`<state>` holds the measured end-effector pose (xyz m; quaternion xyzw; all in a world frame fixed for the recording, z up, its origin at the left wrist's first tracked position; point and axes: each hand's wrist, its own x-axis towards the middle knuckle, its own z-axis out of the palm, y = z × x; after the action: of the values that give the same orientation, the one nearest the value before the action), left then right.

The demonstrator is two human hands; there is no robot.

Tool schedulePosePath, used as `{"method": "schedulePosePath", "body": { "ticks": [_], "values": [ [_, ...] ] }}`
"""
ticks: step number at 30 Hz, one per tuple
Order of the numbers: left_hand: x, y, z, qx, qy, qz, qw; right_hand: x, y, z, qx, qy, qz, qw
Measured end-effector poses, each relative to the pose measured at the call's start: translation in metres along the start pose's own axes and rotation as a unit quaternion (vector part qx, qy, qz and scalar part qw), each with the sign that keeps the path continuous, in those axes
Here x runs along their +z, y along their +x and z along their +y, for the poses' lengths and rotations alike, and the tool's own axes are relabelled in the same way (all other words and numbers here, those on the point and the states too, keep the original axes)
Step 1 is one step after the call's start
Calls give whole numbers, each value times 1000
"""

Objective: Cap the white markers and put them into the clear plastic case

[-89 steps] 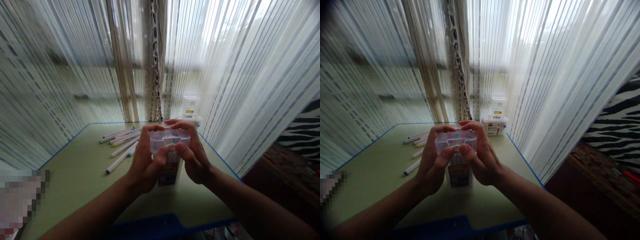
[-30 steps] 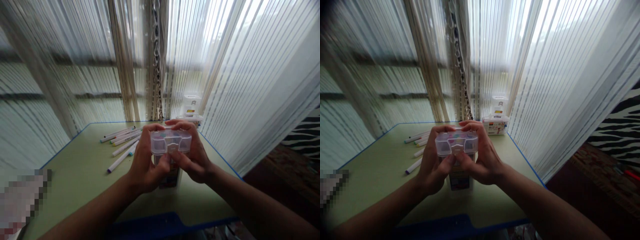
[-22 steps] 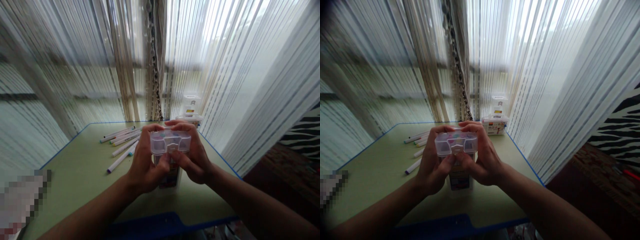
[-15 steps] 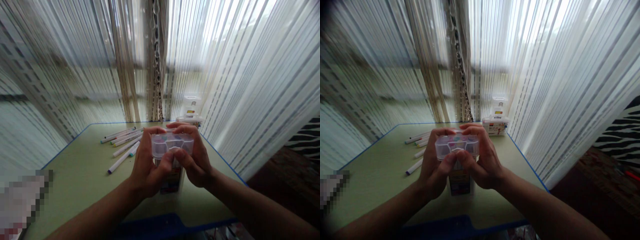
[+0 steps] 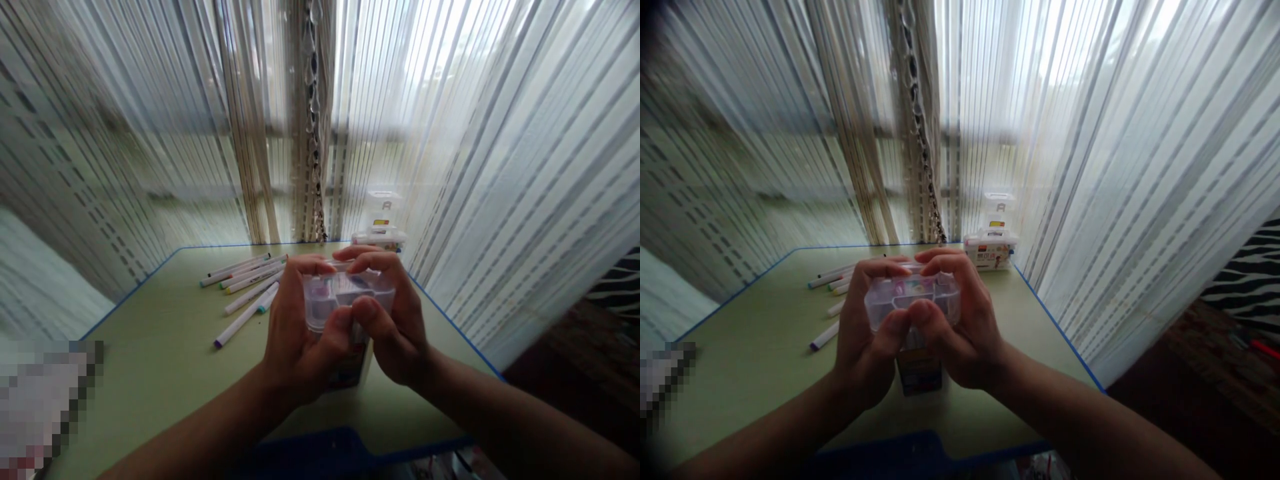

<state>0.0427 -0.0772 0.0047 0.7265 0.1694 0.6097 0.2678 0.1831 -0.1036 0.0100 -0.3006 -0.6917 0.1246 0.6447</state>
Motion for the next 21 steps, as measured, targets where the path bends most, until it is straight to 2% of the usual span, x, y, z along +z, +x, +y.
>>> {"method": "schedulePosePath", "body": {
  "ticks": [12, 16, 21],
  "values": [
    [0, 2, -6, 87, 50, 3, 995, -2, -1, -1, -27, -11, -2, 1000],
    [-1, 3, -12, 102, 24, -4, 995, -2, -2, 3, -26, -4, -5, 1000],
    [0, 1, -15, 97, 22, 16, 995, 1, -3, 4, -18, 13, 21, 1000]
  ]
}}
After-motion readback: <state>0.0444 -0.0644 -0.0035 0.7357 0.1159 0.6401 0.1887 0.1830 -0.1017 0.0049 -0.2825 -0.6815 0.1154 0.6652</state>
